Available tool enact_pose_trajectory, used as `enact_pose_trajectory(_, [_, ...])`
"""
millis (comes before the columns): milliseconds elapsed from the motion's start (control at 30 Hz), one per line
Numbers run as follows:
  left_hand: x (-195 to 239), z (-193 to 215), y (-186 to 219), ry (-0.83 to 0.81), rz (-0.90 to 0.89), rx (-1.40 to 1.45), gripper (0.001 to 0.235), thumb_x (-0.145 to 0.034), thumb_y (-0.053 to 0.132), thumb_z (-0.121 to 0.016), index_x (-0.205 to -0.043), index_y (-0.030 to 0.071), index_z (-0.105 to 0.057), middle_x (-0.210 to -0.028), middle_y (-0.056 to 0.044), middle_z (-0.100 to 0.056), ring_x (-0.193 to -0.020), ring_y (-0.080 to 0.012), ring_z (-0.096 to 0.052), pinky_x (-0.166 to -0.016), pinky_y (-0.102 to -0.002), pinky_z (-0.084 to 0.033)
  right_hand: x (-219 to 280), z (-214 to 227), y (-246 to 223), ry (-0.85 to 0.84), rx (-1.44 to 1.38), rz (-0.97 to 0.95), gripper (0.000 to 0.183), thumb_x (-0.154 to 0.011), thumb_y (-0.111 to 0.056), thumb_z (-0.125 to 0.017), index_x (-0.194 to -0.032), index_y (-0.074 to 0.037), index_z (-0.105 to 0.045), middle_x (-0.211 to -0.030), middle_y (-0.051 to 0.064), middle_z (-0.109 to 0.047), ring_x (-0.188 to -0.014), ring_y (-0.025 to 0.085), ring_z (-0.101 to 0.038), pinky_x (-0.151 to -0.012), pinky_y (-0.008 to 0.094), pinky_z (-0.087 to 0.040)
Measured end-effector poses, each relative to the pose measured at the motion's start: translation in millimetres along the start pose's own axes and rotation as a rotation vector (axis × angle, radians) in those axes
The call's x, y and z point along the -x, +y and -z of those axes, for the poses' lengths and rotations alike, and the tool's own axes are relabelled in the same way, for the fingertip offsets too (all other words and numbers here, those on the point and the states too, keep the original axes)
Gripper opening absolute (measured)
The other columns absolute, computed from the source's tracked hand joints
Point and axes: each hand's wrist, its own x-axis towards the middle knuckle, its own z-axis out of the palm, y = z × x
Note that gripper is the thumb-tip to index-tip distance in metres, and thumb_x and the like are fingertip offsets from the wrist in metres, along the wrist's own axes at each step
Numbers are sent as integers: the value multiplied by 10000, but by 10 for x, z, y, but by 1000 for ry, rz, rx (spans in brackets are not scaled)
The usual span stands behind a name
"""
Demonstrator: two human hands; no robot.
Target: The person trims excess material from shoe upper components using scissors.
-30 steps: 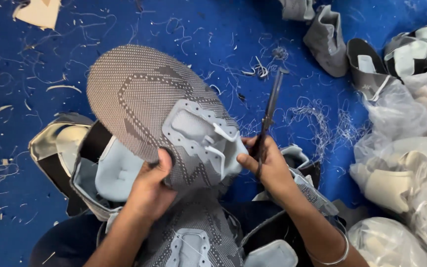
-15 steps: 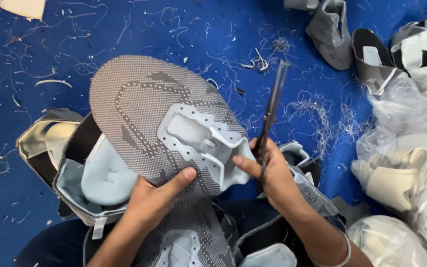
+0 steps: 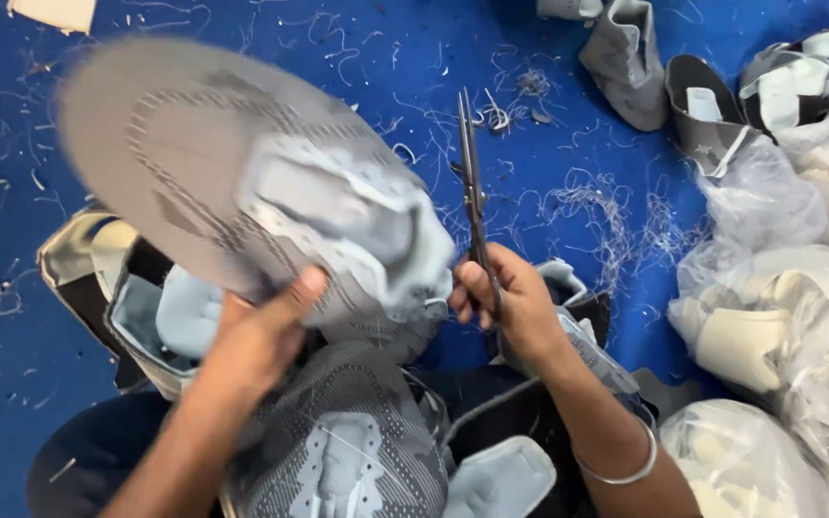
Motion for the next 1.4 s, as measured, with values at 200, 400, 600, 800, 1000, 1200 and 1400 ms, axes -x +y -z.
enact_pose_trajectory(200, [-172, 113, 349, -57, -104, -3, 463, -894, 34, -745, -1338, 69, -619, -1306, -70, -669, -1233, -234, -622, -1099, -429, -484, 190, -45, -291, 51, 608, 339, 239, -854, -247, -790, -857, -55, -648, -605, 1, -597, -542, 62, -517, -489, 258, -408])
enact_pose_trajectory(400, [-127, 265, 386, 7, -140, 44, 453, -893, 29, -745, -1329, 81, -632, -1320, -70, -670, -1254, -243, -627, -1114, -442, -493, 152, -58, -193, -46, 930, 520, 337, -832, -321, -834, -766, -66, -623, -589, 59, -594, -470, 165, -546, -462, 302, -438])
enact_pose_trajectory(600, [3, 204, 406, -74, -154, -1, 464, -922, 14, -718, -1369, 61, -602, -1345, -71, -654, -1264, -230, -603, -1118, -423, -459, 190, -266, -233, 29, 1017, 551, 361, -794, -375, -833, -765, -72, -639, -576, 65, -620, -458, 212, -608, -448, 333, -459])
enact_pose_trajectory(800, [-15, 181, 335, -26, -73, -77, 445, -894, 22, -703, -1333, 16, -631, -1329, -86, -674, -1246, -226, -622, -1099, -386, -469, 234, -292, -302, 101, 1058, 619, 425, -779, -449, -837, -740, -77, -633, -576, 73, -609, -465, 239, -601, -452, 348, -462])
enact_pose_trajectory(1000, [-76, 155, 290, 32, -63, -71, 469, -847, 34, -723, -1306, 40, -629, -1268, -63, -682, -1169, -189, -632, -1034, -358, -478, 246, -328, -269, 107, 1075, 549, 479, -788, -529, -805, -760, -76, -652, -561, 57, -627, -456, 221, -623, -444, 351, -475])
enact_pose_trajectory(1200, [-71, 213, 246, 1, -46, -80, 384, -886, 31, -711, -1264, 5, -651, -1229, -89, -705, -1139, -204, -652, -1008, -358, -492, 245, -331, -205, 141, 1119, 597, 452, -825, -503, -792, -798, -72, -659, -587, 58, -630, -479, 229, -627, -463, 354, -478])
enact_pose_trajectory(1400, [-66, 159, 264, -16, -41, -52, 372, -875, 24, -703, -1245, 21, -662, -1212, -84, -716, -1115, -200, -671, -989, -356, -520, 182, -290, -110, 204, 1202, 695, 415, -865, -447, -803, -747, -82, -644, -572, 71, -625, -493, 250, -627, -456, 377, -449])
